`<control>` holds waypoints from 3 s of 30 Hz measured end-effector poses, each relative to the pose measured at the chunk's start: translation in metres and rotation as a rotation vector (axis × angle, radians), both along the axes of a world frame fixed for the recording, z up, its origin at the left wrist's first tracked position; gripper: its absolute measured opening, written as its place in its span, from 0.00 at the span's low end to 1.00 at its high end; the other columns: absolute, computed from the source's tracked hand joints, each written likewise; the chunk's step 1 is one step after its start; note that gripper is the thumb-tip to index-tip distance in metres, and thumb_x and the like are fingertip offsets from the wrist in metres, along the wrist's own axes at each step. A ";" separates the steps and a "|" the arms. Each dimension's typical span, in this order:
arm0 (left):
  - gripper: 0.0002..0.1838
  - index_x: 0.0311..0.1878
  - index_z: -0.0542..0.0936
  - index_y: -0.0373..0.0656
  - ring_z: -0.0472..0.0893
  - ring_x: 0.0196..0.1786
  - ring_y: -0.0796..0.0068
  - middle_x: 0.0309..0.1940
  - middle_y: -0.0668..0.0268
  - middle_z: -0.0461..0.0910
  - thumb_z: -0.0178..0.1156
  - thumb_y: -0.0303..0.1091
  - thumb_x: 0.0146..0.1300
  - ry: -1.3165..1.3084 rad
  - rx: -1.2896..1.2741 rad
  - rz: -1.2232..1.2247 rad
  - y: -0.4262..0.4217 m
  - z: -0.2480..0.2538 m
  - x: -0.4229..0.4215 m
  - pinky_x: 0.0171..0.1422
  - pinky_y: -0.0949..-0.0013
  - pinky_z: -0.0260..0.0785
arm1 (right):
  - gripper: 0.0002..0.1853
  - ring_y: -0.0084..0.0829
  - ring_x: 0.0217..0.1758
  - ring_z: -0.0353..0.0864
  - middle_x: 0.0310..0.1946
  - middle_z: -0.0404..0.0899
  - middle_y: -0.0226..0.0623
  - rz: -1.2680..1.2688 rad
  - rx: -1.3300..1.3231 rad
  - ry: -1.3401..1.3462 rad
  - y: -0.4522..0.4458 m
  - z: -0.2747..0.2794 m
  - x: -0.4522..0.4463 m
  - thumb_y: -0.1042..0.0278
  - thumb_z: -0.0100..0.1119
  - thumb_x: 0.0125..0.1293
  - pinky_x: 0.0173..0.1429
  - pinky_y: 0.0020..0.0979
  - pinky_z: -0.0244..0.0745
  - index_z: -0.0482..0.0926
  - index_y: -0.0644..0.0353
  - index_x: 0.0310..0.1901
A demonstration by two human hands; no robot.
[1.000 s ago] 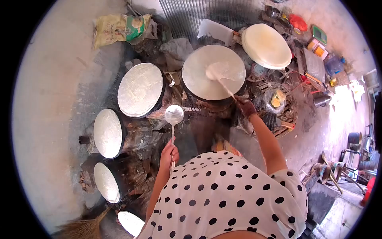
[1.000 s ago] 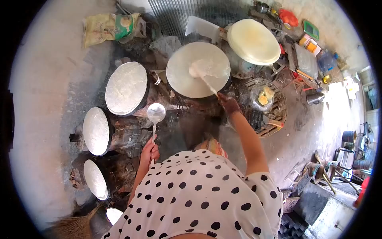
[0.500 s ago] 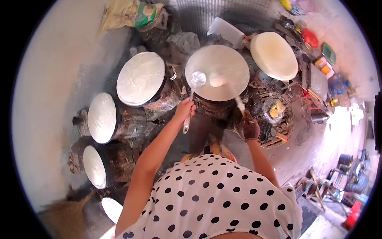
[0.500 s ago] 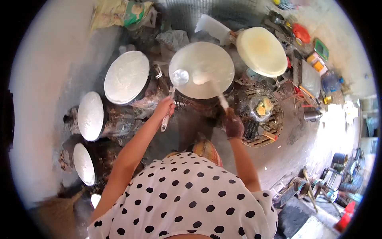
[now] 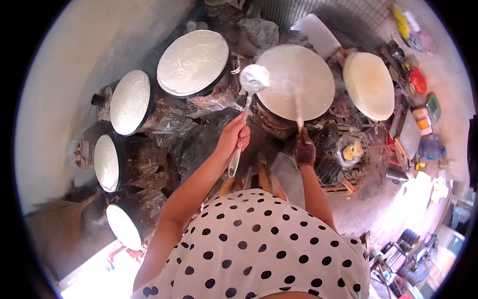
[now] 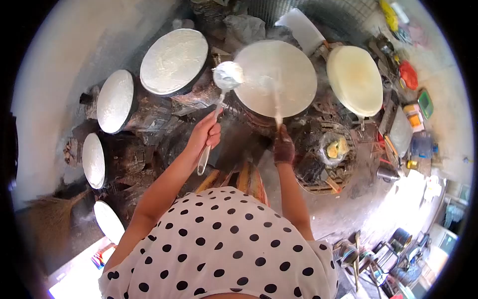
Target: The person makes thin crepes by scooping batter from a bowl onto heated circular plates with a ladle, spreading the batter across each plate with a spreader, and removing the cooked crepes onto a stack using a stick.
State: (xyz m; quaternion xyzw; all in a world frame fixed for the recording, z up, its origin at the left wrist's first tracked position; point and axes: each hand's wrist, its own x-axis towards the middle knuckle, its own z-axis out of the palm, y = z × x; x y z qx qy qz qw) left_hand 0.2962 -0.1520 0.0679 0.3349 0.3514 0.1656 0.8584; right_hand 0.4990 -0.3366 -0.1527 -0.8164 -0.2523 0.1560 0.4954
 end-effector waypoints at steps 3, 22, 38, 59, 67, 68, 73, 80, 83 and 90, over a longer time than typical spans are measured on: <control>0.19 0.66 0.64 0.46 0.59 0.14 0.88 0.20 0.76 0.61 0.40 0.36 0.74 -0.048 -0.148 -0.024 0.014 -0.014 -0.012 0.16 0.81 0.52 | 0.20 0.35 0.44 0.82 0.48 0.81 0.40 0.446 -0.145 -0.730 0.028 -0.002 0.010 0.68 0.53 0.66 0.40 0.33 0.77 0.72 0.58 0.61; 0.10 0.52 0.71 0.49 0.59 0.15 0.90 0.16 0.80 0.58 0.42 0.34 0.73 -0.447 -0.637 0.833 -0.106 -0.069 -0.400 0.19 0.82 0.51 | 0.19 0.36 0.40 0.81 0.48 0.73 0.46 0.410 -0.276 -0.363 0.218 0.049 -0.142 0.59 0.52 0.64 0.45 0.35 0.74 0.71 0.66 0.50; 0.22 0.69 0.62 0.47 0.56 0.11 0.87 0.14 0.78 0.55 0.43 0.35 0.74 -0.176 -0.001 1.804 -0.176 -0.028 -0.542 0.13 0.81 0.49 | 0.28 0.56 0.40 0.80 0.31 0.79 0.60 1.293 -0.261 -0.320 0.437 -0.002 -0.616 0.42 0.59 0.56 0.43 0.46 0.72 0.80 0.69 0.34; 0.23 0.70 0.59 0.48 0.57 0.10 0.85 0.16 0.75 0.58 0.39 0.32 0.73 -0.100 -0.282 2.258 -0.158 -0.032 -0.617 0.12 0.79 0.51 | 0.08 0.31 0.14 0.68 0.20 0.70 0.33 1.086 -0.779 0.594 0.474 0.039 -0.786 0.66 0.65 0.56 0.17 0.33 0.65 0.76 0.58 0.31; 0.23 0.71 0.58 0.49 0.57 0.10 0.87 0.16 0.76 0.58 0.38 0.35 0.74 -0.032 -0.246 2.425 -0.196 -0.039 -0.597 0.12 0.77 0.54 | 0.14 0.28 0.29 0.73 0.28 0.77 0.35 1.572 -0.684 0.366 0.398 0.021 -0.951 0.60 0.69 0.53 0.36 0.33 0.70 0.80 0.59 0.35; 0.23 0.70 0.58 0.48 0.57 0.10 0.87 0.16 0.77 0.57 0.38 0.35 0.74 -0.046 -0.243 2.444 -0.200 -0.037 -0.594 0.12 0.77 0.54 | 0.14 0.27 0.32 0.75 0.29 0.78 0.34 1.680 -0.680 0.401 0.399 0.014 -0.956 0.60 0.69 0.53 0.39 0.31 0.70 0.80 0.60 0.36; 0.23 0.70 0.58 0.47 0.57 0.10 0.87 0.16 0.77 0.57 0.37 0.35 0.74 -0.052 -0.249 2.538 -0.211 -0.034 -0.574 0.12 0.79 0.54 | 0.17 0.24 0.36 0.78 0.32 0.83 0.32 2.043 -0.750 0.197 0.356 0.053 -0.933 0.58 0.68 0.58 0.44 0.27 0.71 0.82 0.65 0.39; 0.21 0.69 0.61 0.48 0.56 0.10 0.87 0.17 0.77 0.57 0.39 0.35 0.75 -0.106 -0.288 2.669 -0.231 -0.035 -0.536 0.13 0.79 0.53 | 0.25 0.44 0.35 0.82 0.27 0.82 0.49 2.098 -0.616 -0.584 0.276 0.052 -0.923 0.45 0.63 0.53 0.40 0.40 0.74 0.83 0.65 0.31; 0.21 0.69 0.63 0.49 0.56 0.10 0.88 0.17 0.77 0.57 0.40 0.35 0.74 -0.087 -0.352 2.710 -0.240 -0.035 -0.525 0.13 0.79 0.53 | 0.23 0.48 0.36 0.83 0.28 0.82 0.49 2.220 -0.568 -0.707 0.210 0.007 -0.923 0.45 0.61 0.54 0.42 0.43 0.74 0.83 0.62 0.31; 0.21 0.69 0.61 0.49 0.57 0.11 0.89 0.17 0.78 0.58 0.39 0.36 0.75 -0.208 -0.300 2.651 -0.258 -0.034 -0.520 0.12 0.81 0.53 | 0.20 0.31 0.25 0.81 0.24 0.82 0.41 2.587 -0.823 0.007 0.086 0.033 -1.001 0.50 0.61 0.60 0.32 0.32 0.76 0.81 0.61 0.41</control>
